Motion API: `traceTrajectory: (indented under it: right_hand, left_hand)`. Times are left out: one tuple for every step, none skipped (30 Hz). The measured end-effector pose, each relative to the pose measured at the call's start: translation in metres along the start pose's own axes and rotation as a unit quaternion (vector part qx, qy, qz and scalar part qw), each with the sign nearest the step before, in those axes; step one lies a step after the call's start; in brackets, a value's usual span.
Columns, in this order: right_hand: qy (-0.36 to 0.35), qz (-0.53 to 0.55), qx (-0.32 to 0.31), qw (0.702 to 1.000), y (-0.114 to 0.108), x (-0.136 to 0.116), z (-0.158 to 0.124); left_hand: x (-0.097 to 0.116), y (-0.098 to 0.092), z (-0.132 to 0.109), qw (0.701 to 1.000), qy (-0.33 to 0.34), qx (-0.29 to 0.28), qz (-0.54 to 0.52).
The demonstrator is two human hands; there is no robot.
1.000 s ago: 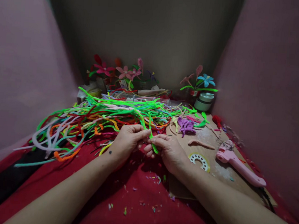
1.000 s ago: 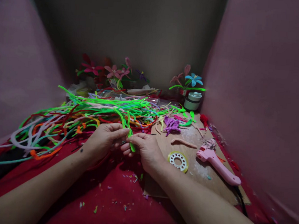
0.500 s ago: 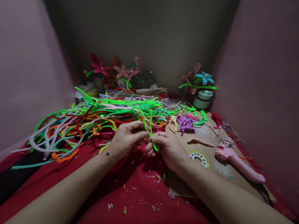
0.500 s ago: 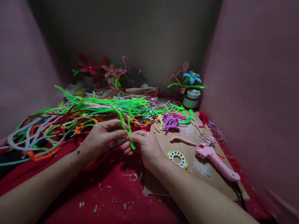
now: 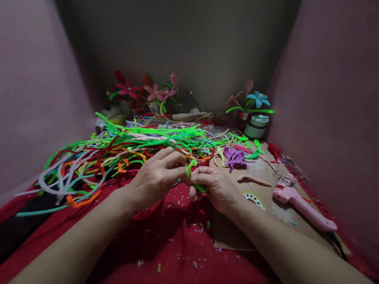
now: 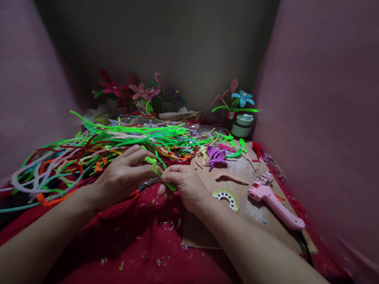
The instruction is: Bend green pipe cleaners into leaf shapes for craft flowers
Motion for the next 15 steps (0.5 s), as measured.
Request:
traceTrajectory:
  right_hand:
    - [-0.001, -0.014, -0.003, 1.0, 0.001, -0.001, 0.0]
    - [-0.002, -0.033, -0.004, 0.999, 0.001, -0.002, 0.0]
    - [-0.002, -0.058, -0.006, 0.998, 0.001, -0.003, -0.001]
    - [0.001, -0.086, -0.007, 0.996, 0.002, -0.003, -0.001]
    - [0.004, -0.117, -0.008, 0.993, 0.002, -0.003, -0.001]
    - [0.003, -0.151, -0.009, 0.988, 0.003, -0.003, -0.001]
    - [-0.006, -0.191, -0.007, 0.982, 0.003, -0.004, -0.002]
    - [-0.026, -0.238, -0.001, 0.971, 0.004, -0.006, -0.003]
    - [-0.061, -0.294, 0.012, 0.954, 0.005, -0.012, -0.005]
    - [-0.108, -0.356, 0.026, 0.928, 0.007, -0.019, -0.008]
    - [-0.163, -0.416, 0.04, 0.894, 0.011, -0.027, -0.013]
    - [-0.219, -0.467, 0.049, 0.855, 0.017, -0.035, -0.019]
    - [-0.27, -0.508, 0.052, 0.816, 0.024, -0.041, -0.026]
    - [-0.314, -0.541, 0.052, 0.778, 0.032, -0.045, -0.033]
    - [-0.352, -0.569, 0.051, 0.742, 0.038, -0.049, -0.04]
  left_hand:
    - [0.006, -0.001, 0.001, 0.999, 0.019, -0.011, 0.032]
    - [0.011, 0.0, 0.003, 0.997, 0.031, -0.027, 0.058]
    - [0.014, 0.002, 0.003, 0.995, 0.036, -0.047, 0.078]
    - [0.016, 0.005, 0.003, 0.993, 0.035, -0.07, 0.087]
    - [0.016, 0.008, 0.003, 0.992, 0.027, -0.089, 0.087]
    - [0.015, 0.01, 0.002, 0.992, 0.012, -0.102, 0.077]
    - [0.013, 0.012, 0.001, 0.992, -0.01, -0.113, 0.058]
    - [0.008, 0.014, 0.0, 0.991, -0.039, -0.123, 0.027]
    - [0.002, 0.016, -0.001, 0.987, -0.079, -0.136, -0.017]
    - [-0.007, 0.02, -0.004, 0.977, -0.133, -0.152, -0.074]
    - [-0.017, 0.026, -0.009, 0.954, -0.2, -0.17, -0.146]
    - [-0.025, 0.034, -0.016, 0.915, -0.273, -0.188, -0.23]
    - [-0.031, 0.043, -0.024, 0.861, -0.343, -0.197, -0.318]
    - [-0.035, 0.051, -0.031, 0.798, -0.404, -0.194, -0.402]
    - [-0.036, 0.058, -0.037, 0.734, -0.45, -0.182, -0.475]
Point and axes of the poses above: each hand's wrist, its own z-axis towards the middle knuckle, its own y-axis out of the palm, x = y × z, the point moved 9 cm from there along z, towards the middle knuckle, and after that the axes turned 1 degree about -y, right-handed, at the moved point
